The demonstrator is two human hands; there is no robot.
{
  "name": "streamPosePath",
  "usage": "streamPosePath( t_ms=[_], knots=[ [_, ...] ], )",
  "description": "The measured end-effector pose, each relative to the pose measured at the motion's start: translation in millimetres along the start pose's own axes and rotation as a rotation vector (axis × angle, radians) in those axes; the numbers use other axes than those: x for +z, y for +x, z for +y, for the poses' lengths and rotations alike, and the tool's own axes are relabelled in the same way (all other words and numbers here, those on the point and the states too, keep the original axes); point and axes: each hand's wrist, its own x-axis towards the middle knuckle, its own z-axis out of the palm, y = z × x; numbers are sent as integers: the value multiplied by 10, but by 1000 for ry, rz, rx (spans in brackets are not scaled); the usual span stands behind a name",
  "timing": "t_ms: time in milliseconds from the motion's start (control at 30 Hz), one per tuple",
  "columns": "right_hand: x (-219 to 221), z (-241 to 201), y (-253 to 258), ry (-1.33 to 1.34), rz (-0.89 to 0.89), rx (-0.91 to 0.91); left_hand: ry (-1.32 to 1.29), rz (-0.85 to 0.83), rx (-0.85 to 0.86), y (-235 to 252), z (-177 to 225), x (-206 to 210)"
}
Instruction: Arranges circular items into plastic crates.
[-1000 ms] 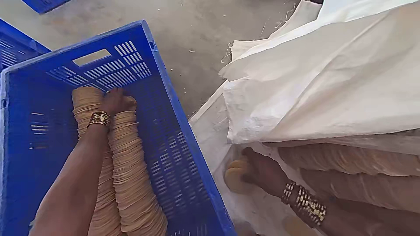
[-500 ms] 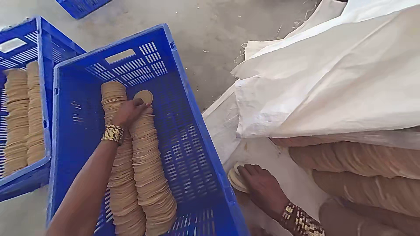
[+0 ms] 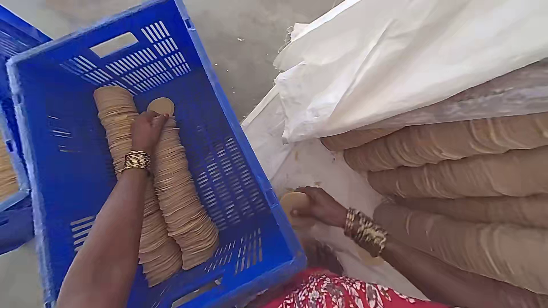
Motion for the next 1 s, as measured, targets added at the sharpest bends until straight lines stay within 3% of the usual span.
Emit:
streamPosePath(
  t_ms=[100,233,500,633,867,1000],
  knots=[
    [246,195,70,-224,134,-88,-7,13,29,-146,64,-9],
    [271,-42,79,-262,-9,109,7,21,18,-252,140,-48],
    [261,123,125,-244,-205,302,21,-14,-68,-14,68,-28],
    [256,181,77,-158,-193,197,190,-165,-81,255,119,-213],
    [344,524,34,217,-159,280,228,-378,-130,937,37,-239],
    [321,491,37,231,-144,249,270,-444,-86,1069,-7,-217]
  ],
)
